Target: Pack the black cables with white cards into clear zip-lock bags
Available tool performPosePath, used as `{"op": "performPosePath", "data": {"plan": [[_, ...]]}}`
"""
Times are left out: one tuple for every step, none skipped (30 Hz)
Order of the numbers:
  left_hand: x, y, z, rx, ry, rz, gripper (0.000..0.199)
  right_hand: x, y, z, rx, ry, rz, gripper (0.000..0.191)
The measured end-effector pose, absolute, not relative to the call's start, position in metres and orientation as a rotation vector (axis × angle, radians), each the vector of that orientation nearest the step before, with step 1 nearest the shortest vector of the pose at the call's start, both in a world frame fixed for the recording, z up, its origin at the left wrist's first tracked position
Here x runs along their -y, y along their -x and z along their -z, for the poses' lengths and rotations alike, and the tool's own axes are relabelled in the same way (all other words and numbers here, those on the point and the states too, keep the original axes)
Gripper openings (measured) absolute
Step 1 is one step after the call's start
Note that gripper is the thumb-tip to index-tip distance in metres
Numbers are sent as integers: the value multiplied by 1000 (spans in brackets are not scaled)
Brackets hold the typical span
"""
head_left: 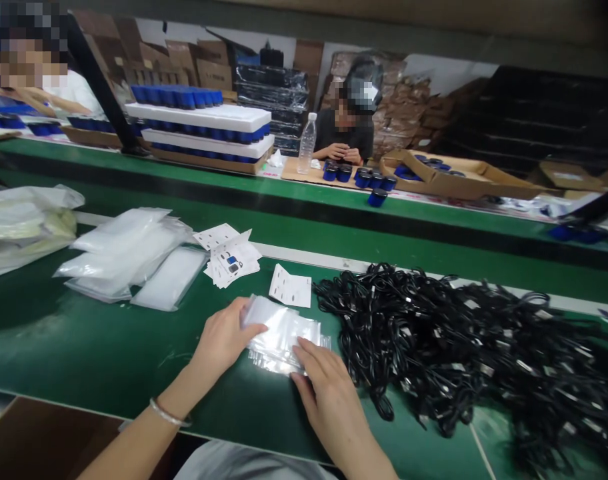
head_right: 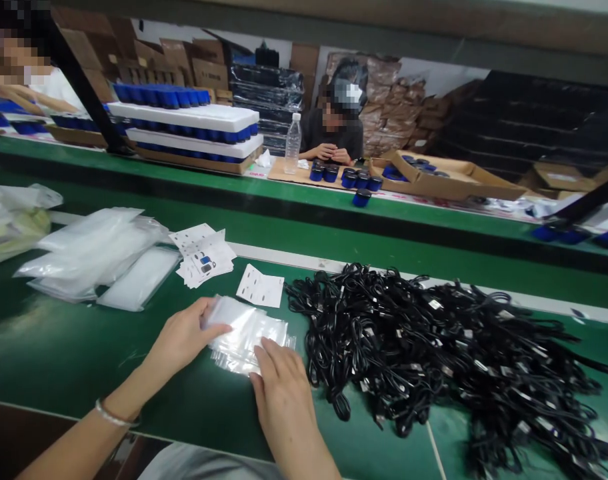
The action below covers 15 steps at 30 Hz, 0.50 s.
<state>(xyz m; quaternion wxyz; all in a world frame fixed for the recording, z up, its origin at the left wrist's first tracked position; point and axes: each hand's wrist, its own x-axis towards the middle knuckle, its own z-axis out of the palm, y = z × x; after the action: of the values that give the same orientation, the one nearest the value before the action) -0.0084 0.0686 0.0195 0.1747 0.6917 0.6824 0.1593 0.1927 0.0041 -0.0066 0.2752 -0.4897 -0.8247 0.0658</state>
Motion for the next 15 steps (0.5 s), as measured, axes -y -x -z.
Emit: {"op": "performPosePath", "data": {"plan": [[-67, 10, -21, -1930, -1962, -456, 30, -4, -193, 8, 2217, 1316, -183, 29], [-66, 11, -22, -1911, -1971, -466, 30, -4, -194, 8, 2216, 1319, -190, 29], [-64, 13, -23, -1880, -1984, -485, 32, -3, -195, 9, 2214, 1323, -197, 29], [-62, 15, -24, -1850, -1996, -514, 34, -3, -195, 9, 2211, 1326, -203, 29], [-60, 16, -23, -1826, -2002, -549, 35, -3, -195, 9, 2207, 1327, -209, 28], [-58, 18, -23, -1814, -2001, -587, 37, -3, -196, 9, 2205, 1327, -216, 28], [-56, 19, -22, -1820, -1989, -628, 38, -3, -196, 8, 2205, 1322, -224, 27], [-54, 21, -20, -1842, -1966, -669, 39, -3, -195, 7, 2203, 1320, -233, 27], [-52, 22, -19, -1870, -1932, -708, 38, -2, -194, 5, 2192, 1323, -243, 26], [-49, 23, -19, -1897, -1894, -741, 37, -2, -194, 3, 2170, 1332, -259, 26], [-47, 24, -19, -1921, -1855, -767, 34, -2, -192, 1, 2134, 1341, -284, 26], [-46, 25, -20, -1942, -1818, -790, 31, -2, -191, -2, 2080, 1351, -318, 25], [-44, 26, -21, -1955, -1786, -803, 30, -3, -189, -4, 2011, 1364, -363, 24], [-43, 26, -23, -1957, -1764, -808, 31, -3, -187, -6, 1934, 1379, -416, 23], [-42, 26, -24, -1952, -1751, -807, 33, -4, -186, -8, 1862, 1396, -471, 22]]}}
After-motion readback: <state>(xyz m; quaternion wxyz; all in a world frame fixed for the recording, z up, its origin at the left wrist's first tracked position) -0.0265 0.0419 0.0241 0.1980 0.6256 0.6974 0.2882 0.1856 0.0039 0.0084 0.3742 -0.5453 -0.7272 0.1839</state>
